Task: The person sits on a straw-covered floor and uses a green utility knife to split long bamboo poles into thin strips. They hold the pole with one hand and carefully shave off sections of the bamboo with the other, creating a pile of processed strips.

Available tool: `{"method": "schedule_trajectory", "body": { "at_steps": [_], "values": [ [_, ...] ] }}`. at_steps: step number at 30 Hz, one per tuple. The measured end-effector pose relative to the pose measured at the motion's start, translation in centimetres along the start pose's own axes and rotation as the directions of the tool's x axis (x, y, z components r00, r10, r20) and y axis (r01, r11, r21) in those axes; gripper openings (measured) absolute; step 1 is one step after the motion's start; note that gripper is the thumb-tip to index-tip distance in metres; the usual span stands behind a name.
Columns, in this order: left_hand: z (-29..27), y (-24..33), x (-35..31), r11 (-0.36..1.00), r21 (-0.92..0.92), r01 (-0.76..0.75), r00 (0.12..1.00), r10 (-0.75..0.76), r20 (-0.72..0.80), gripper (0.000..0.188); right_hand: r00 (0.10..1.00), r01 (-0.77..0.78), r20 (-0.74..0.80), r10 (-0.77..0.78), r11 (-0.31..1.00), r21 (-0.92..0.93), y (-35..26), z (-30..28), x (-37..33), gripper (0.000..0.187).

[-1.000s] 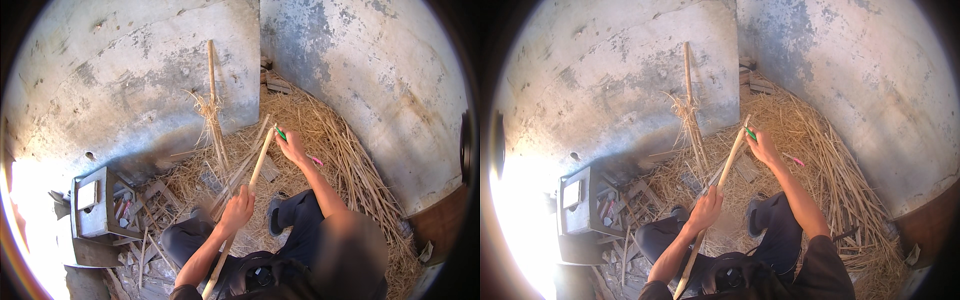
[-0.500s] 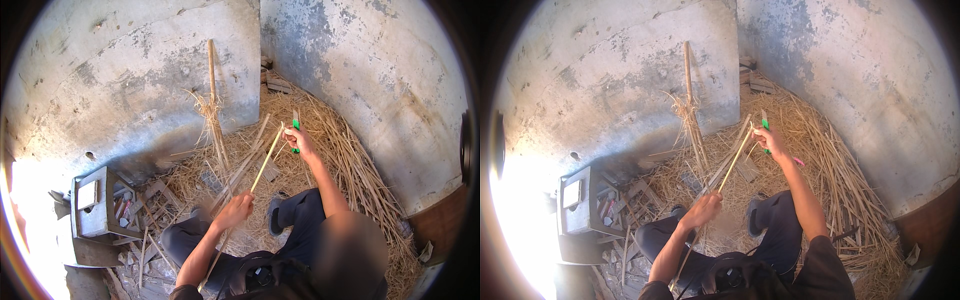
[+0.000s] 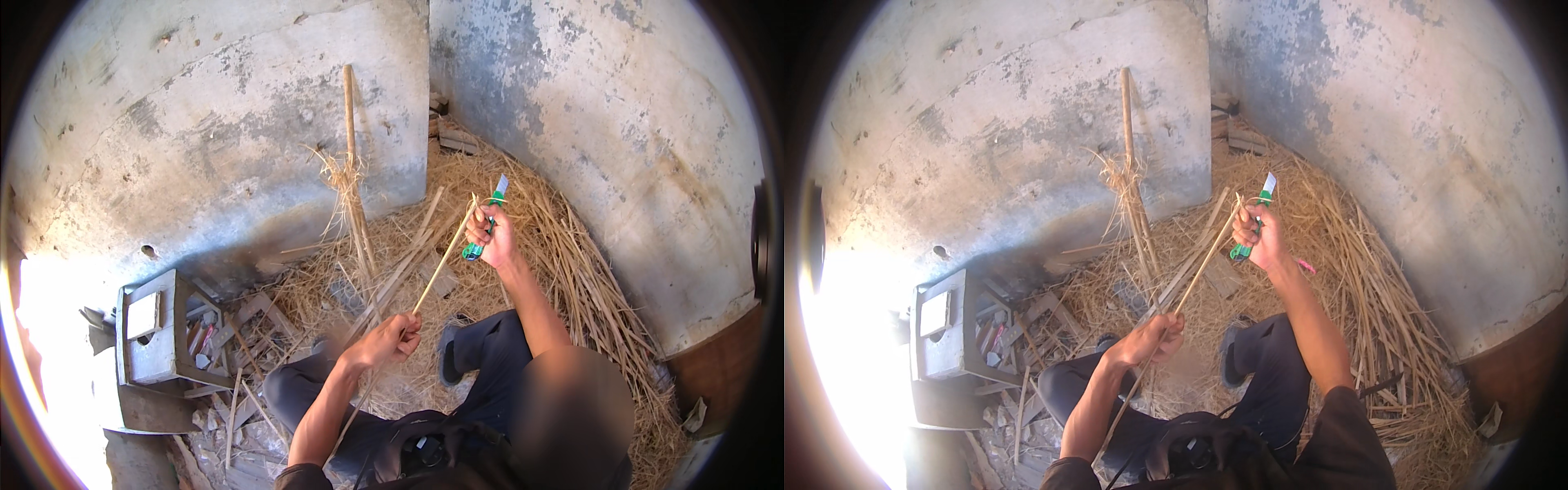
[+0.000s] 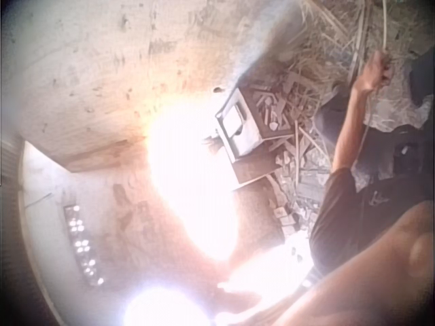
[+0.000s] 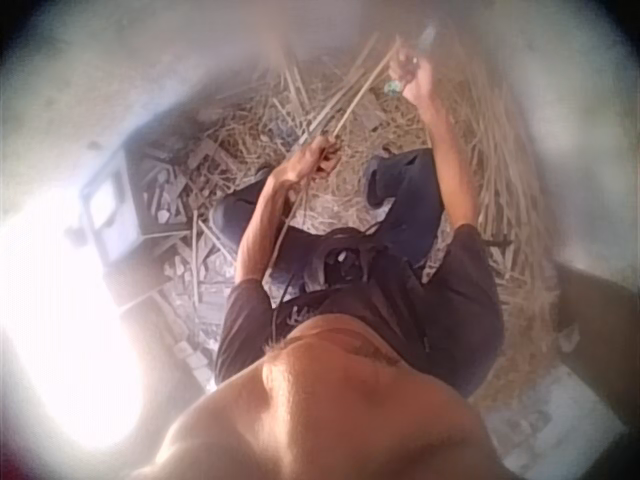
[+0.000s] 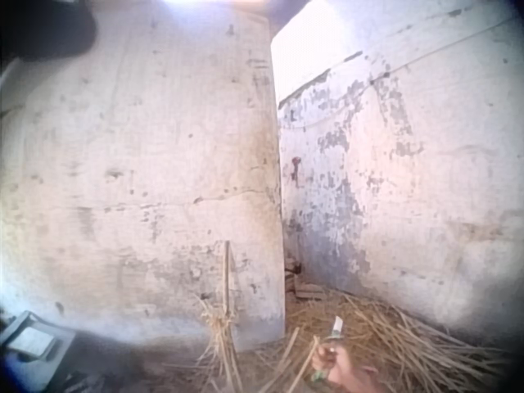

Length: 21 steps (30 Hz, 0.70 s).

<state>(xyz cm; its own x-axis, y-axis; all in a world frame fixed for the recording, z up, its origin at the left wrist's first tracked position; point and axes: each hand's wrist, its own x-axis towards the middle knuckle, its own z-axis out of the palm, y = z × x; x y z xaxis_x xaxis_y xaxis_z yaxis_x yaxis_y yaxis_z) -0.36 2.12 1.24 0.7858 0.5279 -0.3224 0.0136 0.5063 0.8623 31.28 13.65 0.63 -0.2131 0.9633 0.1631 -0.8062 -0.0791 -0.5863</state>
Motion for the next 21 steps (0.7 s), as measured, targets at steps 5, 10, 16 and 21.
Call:
{"method": "schedule_trajectory", "body": {
  "at_steps": [5, 10, 16, 21],
  "values": [
    [0.1, -0.5, 0.2, 0.991, 0.131, -0.034, 0.994, 0.048, -0.101, 0.024, 0.988, -0.067, -0.146, 0.042, 0.983, -0.171, 0.0, 0.7, 0.2, 0.024],
    [-1.6, -3.0, 1.5, 0.743, 0.607, -0.281, 0.881, 0.451, -0.143, 0.034, 0.954, -0.15, -0.294, -0.055, 0.763, -0.629, 0.1, 2.8, -0.1, 0.028],
    [1.1, -1.6, 1.1, 0.644, 0.76, -0.089, 0.791, 0.509, -0.339, 0.023, 0.926, -0.05, 0.022, -0.378, -0.178, -0.983, 0.5, 2.0, -0.1, 0.032],
    [1.2, -1.6, 1.0, 0.578, 0.807, -0.12, 0.773, 0.565, -0.289, 0.022, 0.86, 0.155, 0.324, -0.393, -0.403, -0.902, 0.5, 1.7, 0.0, 0.032]
  ]
}}
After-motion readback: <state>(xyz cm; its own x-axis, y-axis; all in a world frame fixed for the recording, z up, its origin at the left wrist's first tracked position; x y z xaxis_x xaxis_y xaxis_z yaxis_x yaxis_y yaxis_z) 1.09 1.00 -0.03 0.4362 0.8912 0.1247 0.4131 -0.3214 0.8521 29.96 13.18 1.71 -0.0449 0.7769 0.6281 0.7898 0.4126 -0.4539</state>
